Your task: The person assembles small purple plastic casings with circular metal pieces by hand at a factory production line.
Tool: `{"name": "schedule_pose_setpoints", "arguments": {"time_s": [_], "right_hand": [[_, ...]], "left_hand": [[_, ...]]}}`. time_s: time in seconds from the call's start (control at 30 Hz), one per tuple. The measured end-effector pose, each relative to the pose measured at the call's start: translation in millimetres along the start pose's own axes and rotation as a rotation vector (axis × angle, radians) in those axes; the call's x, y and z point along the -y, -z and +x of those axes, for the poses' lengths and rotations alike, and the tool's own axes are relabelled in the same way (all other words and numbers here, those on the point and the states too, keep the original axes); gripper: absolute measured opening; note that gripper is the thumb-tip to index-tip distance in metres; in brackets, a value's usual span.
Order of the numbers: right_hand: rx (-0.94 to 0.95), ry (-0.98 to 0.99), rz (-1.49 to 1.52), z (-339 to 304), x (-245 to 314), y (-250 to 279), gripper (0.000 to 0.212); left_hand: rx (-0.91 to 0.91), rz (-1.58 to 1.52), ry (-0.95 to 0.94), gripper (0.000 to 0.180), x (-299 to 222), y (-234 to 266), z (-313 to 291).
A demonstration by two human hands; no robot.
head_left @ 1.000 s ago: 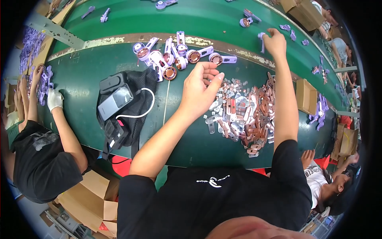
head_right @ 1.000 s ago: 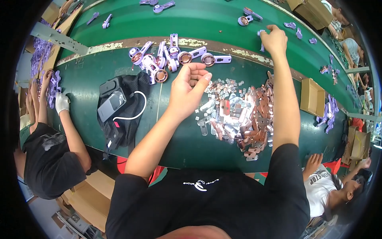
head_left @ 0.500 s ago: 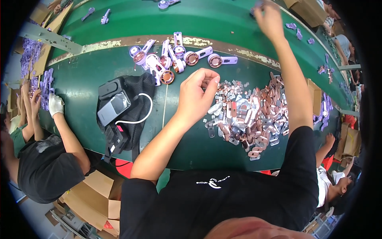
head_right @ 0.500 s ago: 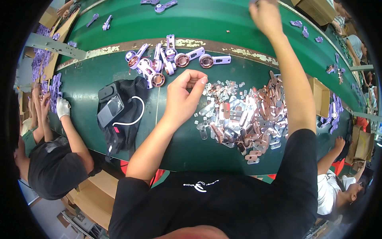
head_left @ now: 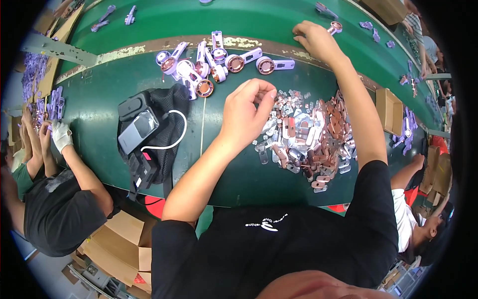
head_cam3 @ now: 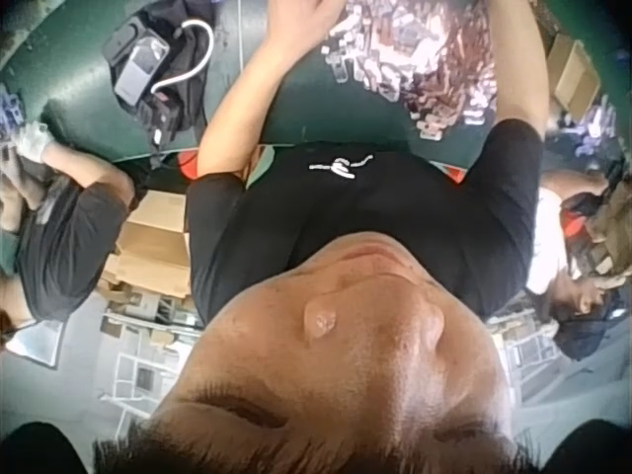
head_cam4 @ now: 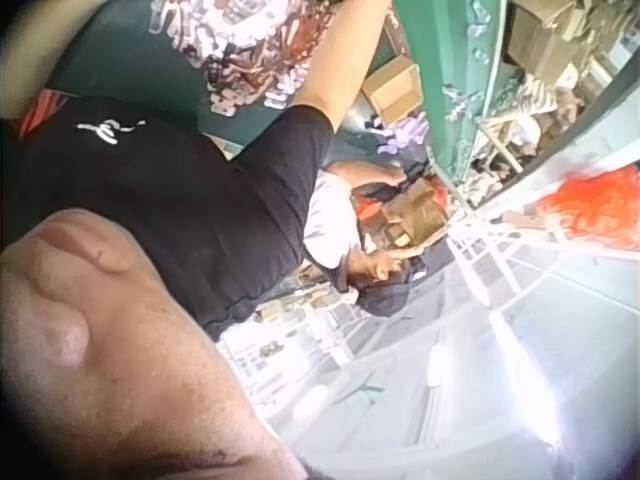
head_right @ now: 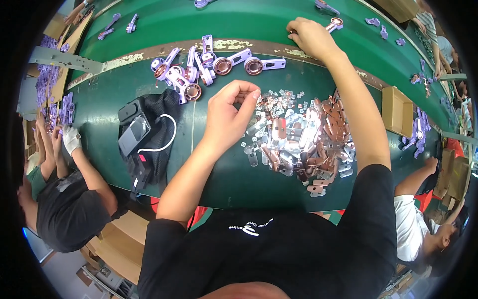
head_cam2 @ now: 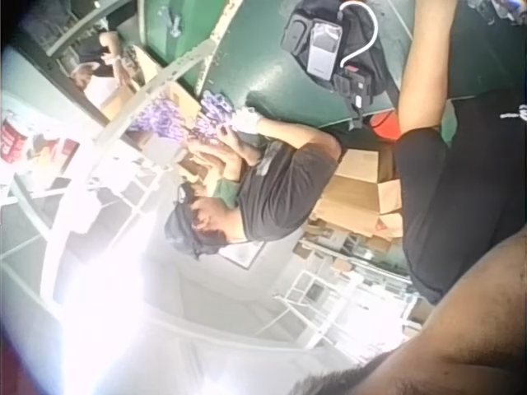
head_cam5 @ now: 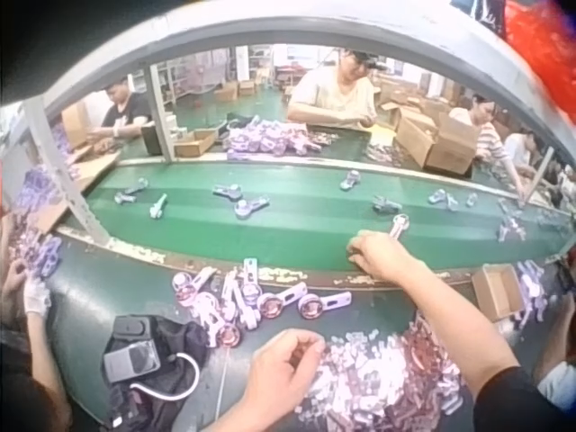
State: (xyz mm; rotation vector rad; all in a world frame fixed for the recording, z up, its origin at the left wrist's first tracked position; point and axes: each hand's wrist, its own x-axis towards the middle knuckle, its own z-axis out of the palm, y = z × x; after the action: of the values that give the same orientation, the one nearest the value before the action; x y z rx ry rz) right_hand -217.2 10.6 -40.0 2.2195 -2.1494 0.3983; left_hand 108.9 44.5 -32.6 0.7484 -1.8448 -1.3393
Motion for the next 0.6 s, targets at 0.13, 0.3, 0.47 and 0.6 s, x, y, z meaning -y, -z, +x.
{"name": "schedule_pose_setpoints", "arguments": {"time_s": [0.13, 0.3, 0.47, 0.6], "right_hand": [[-0.081, -0.032, -0.005, -4.4, -4.3, -9.5, 0.014], [-0.065, -0.009, -0.086, 3.6, -9.6, -10.5, 0.013], [-0.084, -0.400, 0.271, -11.2, -31.3, 6.2, 0.032], [-0.273, -0.525, 1.075, -68.5, 36.4, 66.8, 0.018]], "left_hand": [[0.022, 0.036, -0.027, 0.007, 0.9, -3.3, 1.3], [0.107, 0.090, -0.018, 0.008, -10.1, -16.2, 3.8], [0.323, 0.371, -0.339, 0.012, -14.7, -29.5, 18.2], [0.522, 0.507, -0.418, 0.030, -20.2, -11.9, 12.1]]}}
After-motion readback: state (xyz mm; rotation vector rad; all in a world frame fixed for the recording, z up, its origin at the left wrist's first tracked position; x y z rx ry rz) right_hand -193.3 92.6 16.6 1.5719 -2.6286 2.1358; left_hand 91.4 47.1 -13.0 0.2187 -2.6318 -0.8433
